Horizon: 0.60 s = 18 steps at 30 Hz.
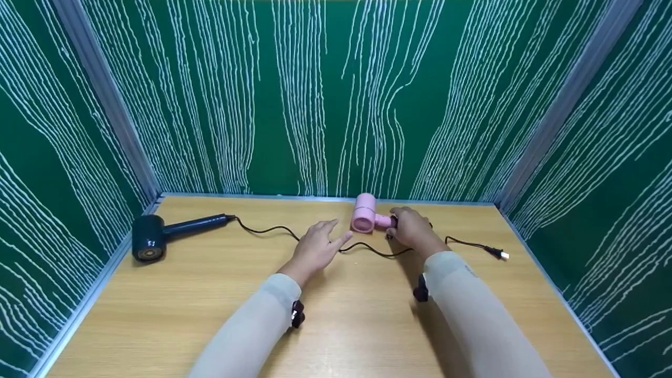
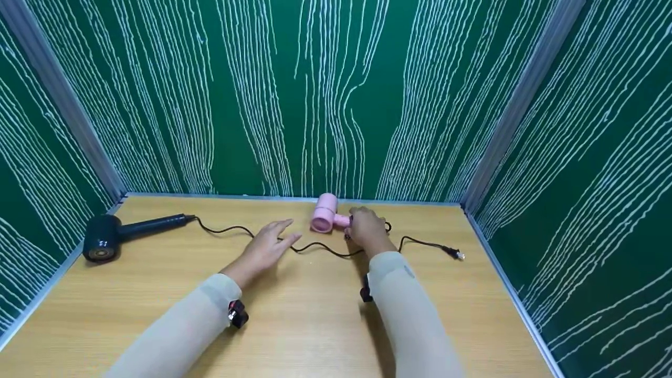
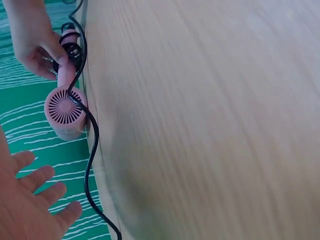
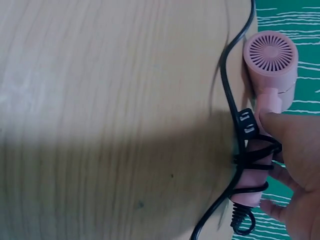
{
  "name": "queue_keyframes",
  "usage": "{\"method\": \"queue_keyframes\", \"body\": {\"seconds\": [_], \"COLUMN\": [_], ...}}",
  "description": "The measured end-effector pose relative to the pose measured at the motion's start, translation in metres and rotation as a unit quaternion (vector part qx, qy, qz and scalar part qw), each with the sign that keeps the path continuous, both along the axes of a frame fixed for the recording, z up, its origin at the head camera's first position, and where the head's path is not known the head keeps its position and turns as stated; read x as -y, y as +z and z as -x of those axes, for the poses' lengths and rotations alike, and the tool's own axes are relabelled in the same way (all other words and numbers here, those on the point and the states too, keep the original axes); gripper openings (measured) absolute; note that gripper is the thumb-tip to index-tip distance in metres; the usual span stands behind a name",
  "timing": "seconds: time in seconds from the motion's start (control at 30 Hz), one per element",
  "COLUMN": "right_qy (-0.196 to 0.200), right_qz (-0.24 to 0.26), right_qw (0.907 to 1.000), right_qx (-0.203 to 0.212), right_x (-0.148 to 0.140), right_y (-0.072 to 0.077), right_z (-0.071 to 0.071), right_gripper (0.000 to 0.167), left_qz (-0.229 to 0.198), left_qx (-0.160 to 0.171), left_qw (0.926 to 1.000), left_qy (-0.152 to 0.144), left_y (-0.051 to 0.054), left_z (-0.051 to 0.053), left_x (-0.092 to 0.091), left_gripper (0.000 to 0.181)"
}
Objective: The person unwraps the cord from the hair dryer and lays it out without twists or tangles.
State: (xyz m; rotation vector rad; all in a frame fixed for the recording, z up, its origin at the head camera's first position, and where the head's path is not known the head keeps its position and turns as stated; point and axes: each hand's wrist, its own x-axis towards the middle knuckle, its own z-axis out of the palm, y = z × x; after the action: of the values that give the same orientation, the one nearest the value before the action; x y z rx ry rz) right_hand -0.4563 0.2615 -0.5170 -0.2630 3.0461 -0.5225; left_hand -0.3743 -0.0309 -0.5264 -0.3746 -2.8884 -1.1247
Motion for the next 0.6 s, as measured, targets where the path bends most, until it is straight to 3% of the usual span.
{"method": "queue_keyframes", "body": {"seconds": [0.1,0.27,0.47,0.6], "right_qy": [-0.004,-0.009,0.016,0.023], "right_qz": [-0.016,-0.004,-0.002,0.014], "right_qw": [0.9998,0.9998,0.9997,0.9996], "right_qx": [0.011,0.016,-0.017,-0.009], "right_x": [0.0025,0.0045,0.0067,0.0064], "right_y": [-0.0037,-0.0096,-0.0097,-0.0092], "right_z": [0.0008,0.0005,-0.0016,-0.0012], "right_gripper": [0.068,0.055,0.035,0.029], "left_qz": [-0.057,-0.136,-0.189,-0.205], "left_qx": [0.027,0.053,0.053,0.055], "left_qw": [0.9980,0.9892,0.9804,0.9769], "left_qy": [0.009,0.017,0.015,0.023], "left_y": [-0.0015,-0.0035,-0.0061,-0.0068], "left_z": [0.0007,0.0027,0.0059,0.0064], "left_x": [-0.0018,-0.0044,-0.0053,-0.0056], "left_gripper": [0.085,0.082,0.080,0.073]}}
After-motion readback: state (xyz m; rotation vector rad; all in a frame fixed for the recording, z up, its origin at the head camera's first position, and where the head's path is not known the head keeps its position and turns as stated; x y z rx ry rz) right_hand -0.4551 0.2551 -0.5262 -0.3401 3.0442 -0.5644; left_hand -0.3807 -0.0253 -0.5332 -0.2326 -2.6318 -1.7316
